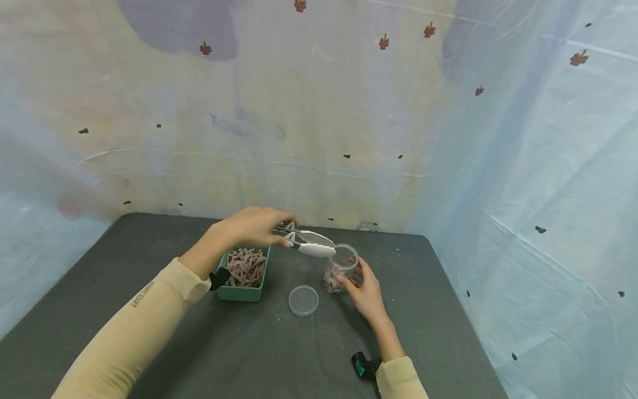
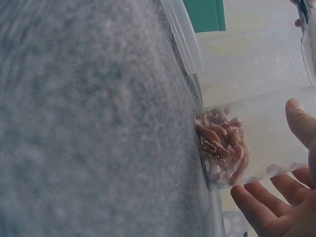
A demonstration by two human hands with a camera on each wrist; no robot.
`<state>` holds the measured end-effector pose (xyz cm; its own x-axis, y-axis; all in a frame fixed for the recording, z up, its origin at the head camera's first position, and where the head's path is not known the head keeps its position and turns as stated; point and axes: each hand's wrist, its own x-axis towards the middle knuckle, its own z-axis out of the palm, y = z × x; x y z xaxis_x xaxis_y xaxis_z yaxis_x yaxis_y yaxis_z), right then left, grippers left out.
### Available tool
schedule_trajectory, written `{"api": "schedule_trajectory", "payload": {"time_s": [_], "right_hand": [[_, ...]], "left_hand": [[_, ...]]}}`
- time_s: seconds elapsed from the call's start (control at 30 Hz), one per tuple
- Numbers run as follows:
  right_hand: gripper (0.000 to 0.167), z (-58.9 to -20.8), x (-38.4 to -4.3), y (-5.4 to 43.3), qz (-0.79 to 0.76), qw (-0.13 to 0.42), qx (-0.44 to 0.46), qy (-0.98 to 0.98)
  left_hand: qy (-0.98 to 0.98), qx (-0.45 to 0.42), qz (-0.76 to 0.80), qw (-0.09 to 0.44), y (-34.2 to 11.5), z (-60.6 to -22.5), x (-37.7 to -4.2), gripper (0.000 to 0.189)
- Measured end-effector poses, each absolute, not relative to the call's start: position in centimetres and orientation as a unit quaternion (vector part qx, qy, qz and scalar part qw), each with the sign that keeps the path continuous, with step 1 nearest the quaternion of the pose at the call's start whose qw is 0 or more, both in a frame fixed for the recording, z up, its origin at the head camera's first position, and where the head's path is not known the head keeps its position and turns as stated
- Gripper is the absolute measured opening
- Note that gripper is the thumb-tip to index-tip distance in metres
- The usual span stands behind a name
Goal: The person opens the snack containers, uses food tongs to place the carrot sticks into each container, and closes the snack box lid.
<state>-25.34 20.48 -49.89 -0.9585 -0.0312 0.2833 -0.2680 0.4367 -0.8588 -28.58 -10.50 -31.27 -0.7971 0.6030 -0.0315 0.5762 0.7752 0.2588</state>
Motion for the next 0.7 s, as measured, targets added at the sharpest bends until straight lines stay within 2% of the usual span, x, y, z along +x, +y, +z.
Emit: {"api": "schedule_trajectory", "payload": {"time_s": [0.7], "right_hand": [[0.074,-49.9,-25.1,20.5,0.523,0.109,0.087,-0.841]], "left_hand": [[0.955,0.275,0.106,0.035,-17.4,-32.8,-26.7,0.052]]}}
